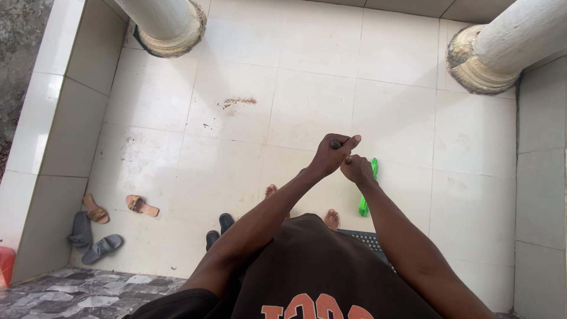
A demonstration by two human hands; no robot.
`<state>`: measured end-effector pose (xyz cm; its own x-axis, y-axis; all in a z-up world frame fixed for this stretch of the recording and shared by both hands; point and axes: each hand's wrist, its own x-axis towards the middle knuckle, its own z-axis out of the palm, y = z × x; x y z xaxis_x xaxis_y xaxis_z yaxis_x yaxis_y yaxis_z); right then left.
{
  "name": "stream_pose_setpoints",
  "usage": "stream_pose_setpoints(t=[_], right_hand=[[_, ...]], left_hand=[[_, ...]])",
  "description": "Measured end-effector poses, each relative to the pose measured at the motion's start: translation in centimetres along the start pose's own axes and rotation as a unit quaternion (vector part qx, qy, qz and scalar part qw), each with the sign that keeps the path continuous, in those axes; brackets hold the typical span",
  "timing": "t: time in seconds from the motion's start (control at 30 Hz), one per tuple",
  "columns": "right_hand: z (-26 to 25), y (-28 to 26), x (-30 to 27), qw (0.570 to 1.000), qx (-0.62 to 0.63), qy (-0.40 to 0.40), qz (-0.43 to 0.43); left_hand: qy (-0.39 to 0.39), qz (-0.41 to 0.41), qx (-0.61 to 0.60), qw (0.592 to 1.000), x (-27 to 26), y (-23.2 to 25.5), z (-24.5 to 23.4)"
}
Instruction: Sweeping a tiled entryway floor using a long-handled brush.
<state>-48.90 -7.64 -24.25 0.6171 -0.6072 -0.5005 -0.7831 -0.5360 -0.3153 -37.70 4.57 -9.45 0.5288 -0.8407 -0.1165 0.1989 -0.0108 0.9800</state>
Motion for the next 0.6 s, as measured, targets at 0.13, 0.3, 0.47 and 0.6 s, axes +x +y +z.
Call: stream_pose_setpoints(t=[0.13, 0.3, 0.47, 0.6], right_hand=[[-2.0, -8.6, 0.8, 0.998, 0.052, -0.022, 0.005], [-2.5, -18.6, 3.4, 0.994, 0.099, -0.003, -0.038], [0.9, -22.7, 8.3, 0.926, 0.335, 0.048, -0.165], [1.2, -22.7, 10.9, 0.898, 0.329, 0.083, -0.281]], left_hand=[[0.022, -0.009, 0.007, 1.000, 2.0, 3.9, -5.3], [0.062, -0.012, 0.139, 0.988, 5.3, 10.0, -10.9], [0.079, -0.016, 0.229, 0.970, 7.3, 12.1, -12.8], [0.081, 0.020, 0.267, 0.960, 8.6, 10.7, -13.6]])
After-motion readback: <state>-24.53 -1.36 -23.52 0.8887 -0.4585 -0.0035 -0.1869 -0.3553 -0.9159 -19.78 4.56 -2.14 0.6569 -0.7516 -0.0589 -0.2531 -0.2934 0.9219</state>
